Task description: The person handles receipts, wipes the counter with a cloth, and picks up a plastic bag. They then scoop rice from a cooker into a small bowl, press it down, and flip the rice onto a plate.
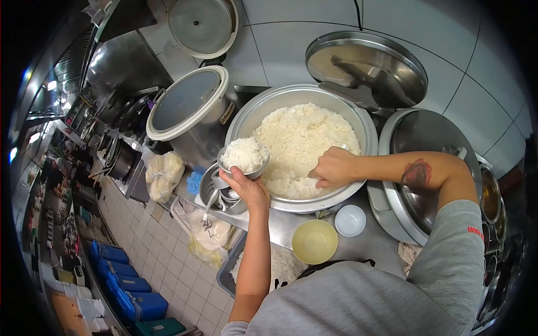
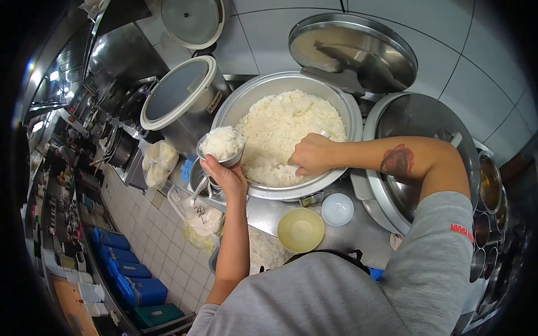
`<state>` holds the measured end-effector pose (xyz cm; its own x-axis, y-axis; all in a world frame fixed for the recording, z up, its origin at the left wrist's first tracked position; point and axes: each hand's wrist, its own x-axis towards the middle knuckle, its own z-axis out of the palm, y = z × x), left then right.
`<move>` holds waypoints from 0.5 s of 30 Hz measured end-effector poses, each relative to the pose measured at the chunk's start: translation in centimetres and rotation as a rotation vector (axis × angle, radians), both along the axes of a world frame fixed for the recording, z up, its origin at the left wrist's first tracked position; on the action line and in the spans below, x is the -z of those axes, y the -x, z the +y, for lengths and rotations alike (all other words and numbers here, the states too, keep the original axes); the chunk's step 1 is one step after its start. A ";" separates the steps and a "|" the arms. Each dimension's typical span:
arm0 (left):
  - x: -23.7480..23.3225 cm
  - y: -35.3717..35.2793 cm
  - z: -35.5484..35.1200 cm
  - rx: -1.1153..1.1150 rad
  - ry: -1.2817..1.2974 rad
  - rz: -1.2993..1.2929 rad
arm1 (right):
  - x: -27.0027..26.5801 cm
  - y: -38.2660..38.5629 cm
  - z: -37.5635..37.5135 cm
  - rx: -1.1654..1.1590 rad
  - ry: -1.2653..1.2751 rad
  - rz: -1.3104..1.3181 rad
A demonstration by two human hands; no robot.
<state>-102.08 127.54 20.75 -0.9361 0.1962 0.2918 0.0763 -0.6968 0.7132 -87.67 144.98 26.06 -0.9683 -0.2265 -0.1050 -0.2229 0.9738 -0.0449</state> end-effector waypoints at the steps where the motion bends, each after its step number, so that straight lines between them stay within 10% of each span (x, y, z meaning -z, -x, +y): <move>1: -0.1 -0.1 -0.1 0.004 0.008 -0.004 | -0.1 -0.4 0.2 0.038 0.051 -0.019; 8: 0.7 0.1 -0.3 -0.043 0.009 -0.059 | 0.7 0.8 4.4 0.204 0.727 0.041; 15: -1.0 0.5 2.2 0.305 0.144 -0.097 | -3.7 3.7 2.0 0.454 0.358 0.463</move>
<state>-102.59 129.78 21.74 -0.8499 0.5041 0.1534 -0.1930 -0.5686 0.7997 -91.36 147.02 29.77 -0.9021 0.2635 0.3419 0.1254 0.9179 -0.3765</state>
